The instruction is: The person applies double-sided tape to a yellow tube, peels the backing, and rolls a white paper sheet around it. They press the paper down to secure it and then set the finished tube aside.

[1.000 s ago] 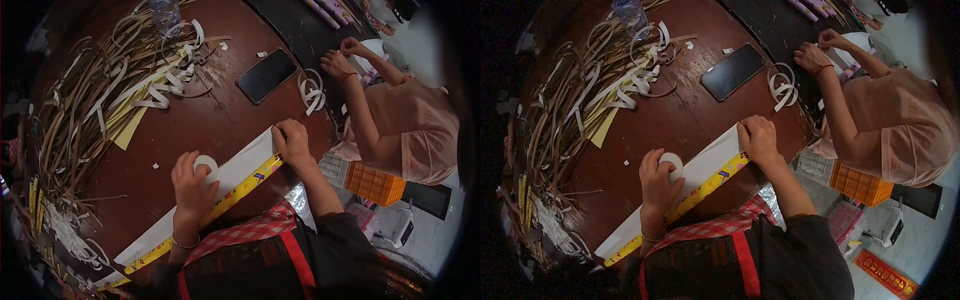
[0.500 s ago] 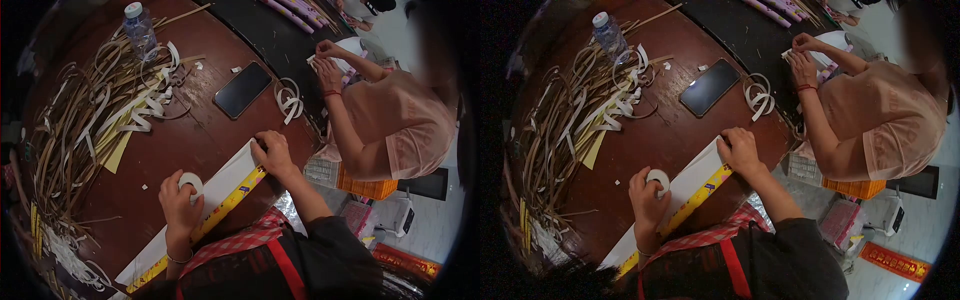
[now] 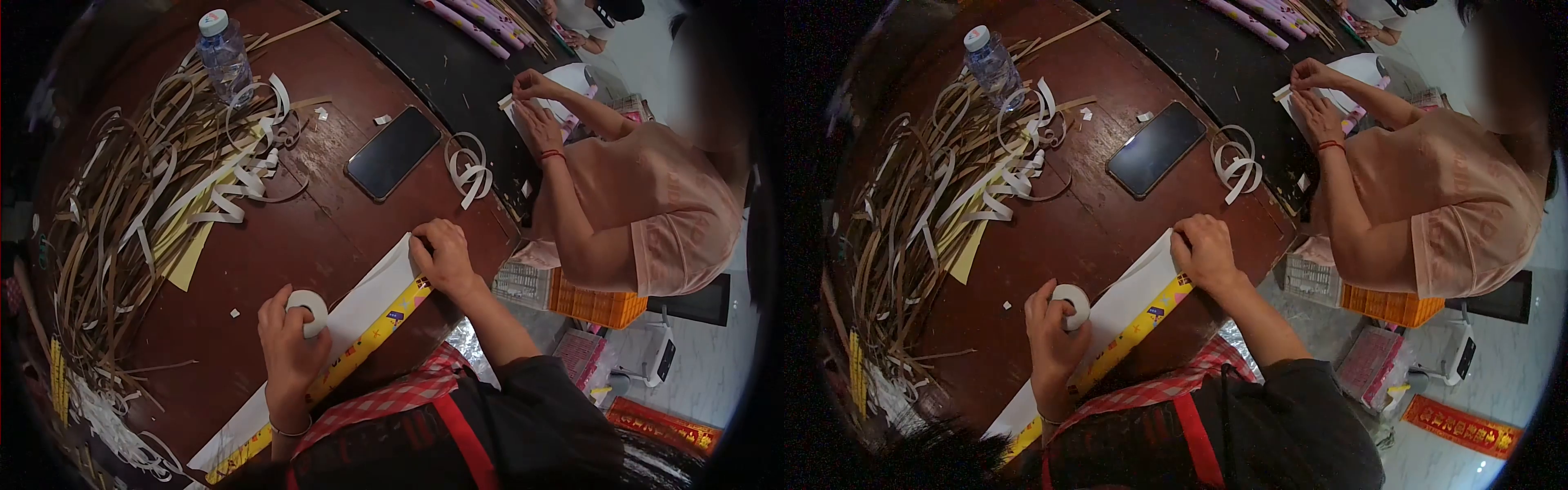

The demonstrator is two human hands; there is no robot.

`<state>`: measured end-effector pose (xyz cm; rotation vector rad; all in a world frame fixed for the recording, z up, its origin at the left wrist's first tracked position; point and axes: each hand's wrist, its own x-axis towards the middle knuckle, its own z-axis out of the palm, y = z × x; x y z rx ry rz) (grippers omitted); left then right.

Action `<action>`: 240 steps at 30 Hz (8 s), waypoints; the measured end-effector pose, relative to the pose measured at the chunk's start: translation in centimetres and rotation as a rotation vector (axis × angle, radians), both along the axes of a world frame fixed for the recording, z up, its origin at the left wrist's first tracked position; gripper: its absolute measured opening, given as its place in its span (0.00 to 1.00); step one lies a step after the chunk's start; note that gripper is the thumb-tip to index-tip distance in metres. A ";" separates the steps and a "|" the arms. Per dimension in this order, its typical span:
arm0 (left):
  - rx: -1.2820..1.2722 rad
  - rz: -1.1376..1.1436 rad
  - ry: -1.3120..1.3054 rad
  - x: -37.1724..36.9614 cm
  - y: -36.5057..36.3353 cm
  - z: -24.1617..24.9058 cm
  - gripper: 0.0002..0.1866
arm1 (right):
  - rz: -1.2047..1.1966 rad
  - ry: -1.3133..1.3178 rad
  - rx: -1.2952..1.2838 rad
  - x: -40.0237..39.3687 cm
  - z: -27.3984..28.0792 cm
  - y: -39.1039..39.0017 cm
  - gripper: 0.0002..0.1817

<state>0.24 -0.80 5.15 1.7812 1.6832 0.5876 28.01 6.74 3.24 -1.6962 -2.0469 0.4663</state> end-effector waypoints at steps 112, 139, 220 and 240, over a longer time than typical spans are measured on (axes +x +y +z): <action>-0.792 -0.104 -1.306 4.1 3.6 -1.9 0.11 | -0.051 -0.030 0.138 0.6 -0.1 0.2 0.07; -0.744 0.196 -1.531 4.0 3.3 -3.0 0.24 | 0.232 -0.061 0.055 -0.8 0.3 -3.3 0.25; -0.790 0.085 -1.806 2.8 3.9 -4.7 0.29 | 0.442 0.312 -0.163 2.9 6.9 -1.3 0.06; -0.777 0.078 -1.702 3.1 3.5 -4.6 0.28 | 0.196 0.106 -0.109 2.4 2.8 3.0 0.06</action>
